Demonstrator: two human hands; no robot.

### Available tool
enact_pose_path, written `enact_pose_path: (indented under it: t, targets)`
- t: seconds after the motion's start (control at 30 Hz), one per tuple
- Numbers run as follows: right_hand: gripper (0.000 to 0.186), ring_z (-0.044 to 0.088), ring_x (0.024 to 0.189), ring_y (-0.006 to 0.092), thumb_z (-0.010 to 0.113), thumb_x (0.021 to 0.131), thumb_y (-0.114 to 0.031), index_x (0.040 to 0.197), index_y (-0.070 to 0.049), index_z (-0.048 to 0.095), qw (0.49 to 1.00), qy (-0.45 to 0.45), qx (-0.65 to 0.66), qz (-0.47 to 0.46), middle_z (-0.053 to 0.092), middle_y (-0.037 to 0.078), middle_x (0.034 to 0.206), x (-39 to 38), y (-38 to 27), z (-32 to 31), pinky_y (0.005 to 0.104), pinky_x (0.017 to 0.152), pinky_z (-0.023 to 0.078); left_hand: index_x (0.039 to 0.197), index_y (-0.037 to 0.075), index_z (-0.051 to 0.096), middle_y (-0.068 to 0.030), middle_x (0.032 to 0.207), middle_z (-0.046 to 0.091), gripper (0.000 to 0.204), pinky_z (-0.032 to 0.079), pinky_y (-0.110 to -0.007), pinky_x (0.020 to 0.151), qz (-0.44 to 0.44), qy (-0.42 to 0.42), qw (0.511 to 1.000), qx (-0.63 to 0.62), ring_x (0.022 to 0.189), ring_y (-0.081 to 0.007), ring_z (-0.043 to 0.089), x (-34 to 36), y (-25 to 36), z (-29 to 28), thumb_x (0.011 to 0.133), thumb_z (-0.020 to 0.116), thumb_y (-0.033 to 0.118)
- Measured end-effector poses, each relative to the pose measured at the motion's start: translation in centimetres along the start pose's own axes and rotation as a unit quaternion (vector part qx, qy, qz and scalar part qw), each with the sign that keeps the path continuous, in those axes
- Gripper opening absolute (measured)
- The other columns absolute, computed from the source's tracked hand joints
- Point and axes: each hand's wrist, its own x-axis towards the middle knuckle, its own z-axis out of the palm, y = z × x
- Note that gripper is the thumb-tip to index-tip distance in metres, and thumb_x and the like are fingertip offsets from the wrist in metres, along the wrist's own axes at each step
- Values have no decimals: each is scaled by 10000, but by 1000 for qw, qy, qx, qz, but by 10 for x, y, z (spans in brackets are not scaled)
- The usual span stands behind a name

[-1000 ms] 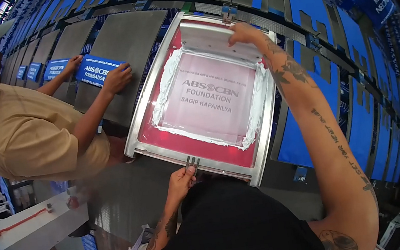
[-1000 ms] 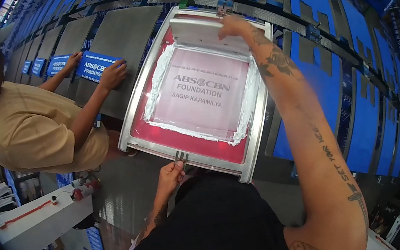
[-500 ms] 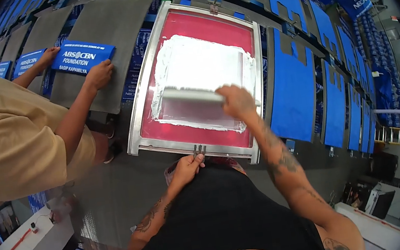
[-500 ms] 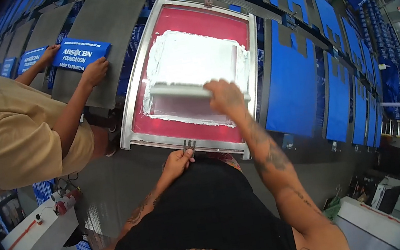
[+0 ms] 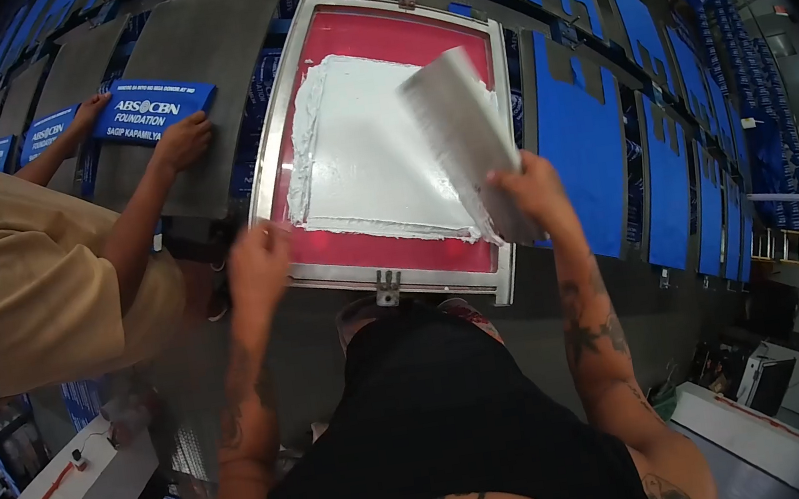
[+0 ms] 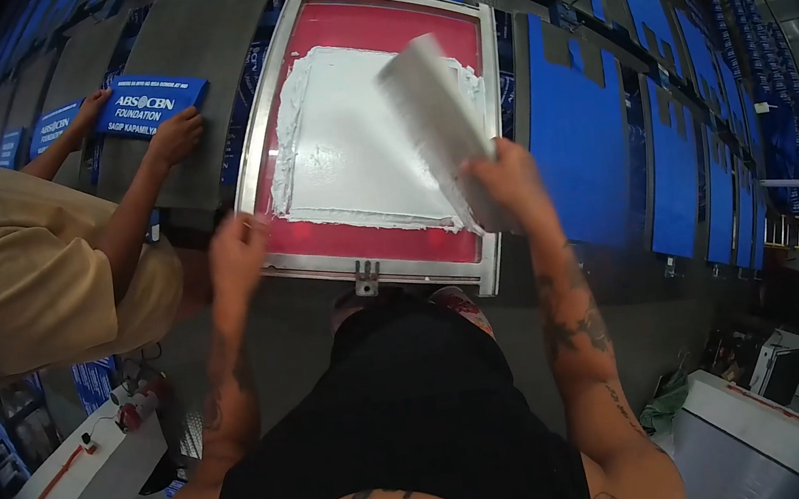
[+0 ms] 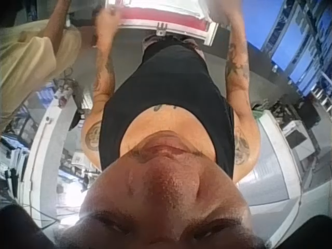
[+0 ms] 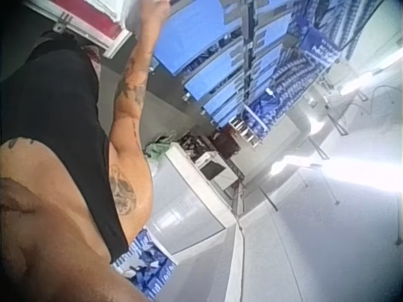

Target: Screen printing logos onto fabric bags using a manual press.

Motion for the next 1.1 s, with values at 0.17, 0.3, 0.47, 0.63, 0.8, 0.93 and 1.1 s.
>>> enact_pose_path:
  t: [0.17,0.3,0.47,0.63,0.8,0.93,1.1]
  targets:
    - [384,678,764,289,698,771,-223,1023,60,634,881,-8,443,167,680,149,913,35,83,-2,387,720,566,1002,-65,631,-240,909,654,518,463,-402,821,7,87,996,30,893,-314,625,42,-55,2,973,471,426]
    - [542,640,917,295,700,746,-207,1190,60,541,823,1,560,92,637,163,1027,31,135,12,401,843,522,1043,-84,617,-238,918,661,646,454,-381,806,-91,11,995,-43,871,-271,615,18,-44,22,1003,355,505]
    - [542,644,919,285,690,744,-186,1201,62,535,816,-15,574,60,634,172,1033,3,225,-85,400,843,529,1005,-81,627,-203,857,656,636,454,-375,765,-77,17,995,-61,809,-235,592,-25,44,104,1005,361,496]
    - [546,660,922,300,680,750,-167,1219,74,536,822,20,565,75,642,191,1061,-19,348,-221,403,832,545,986,-80,628,-214,876,652,656,455,-384,809,-60,-7,997,-58,853,-230,596,-70,146,254,997,360,519]
    - [511,666,897,303,657,769,-166,1196,88,537,814,9,576,69,644,199,1037,-3,414,-287,406,818,553,980,-105,611,-289,916,637,650,449,-420,826,-96,-33,991,-85,885,-394,615,-93,223,330,1006,333,483]
    - [458,669,850,297,656,777,-177,1142,83,560,819,3,572,48,648,191,1004,27,428,-311,407,774,557,980,-116,604,-247,891,632,653,441,-391,829,-68,26,997,-24,861,-334,596,-85,248,352,1003,347,485]
    - [394,670,820,285,668,778,-188,1073,63,599,823,-18,566,51,656,178,961,45,439,-312,400,756,553,994,-122,605,-287,924,634,660,442,-405,843,-84,2,996,-8,884,-375,607,-73,240,360,1006,335,480]
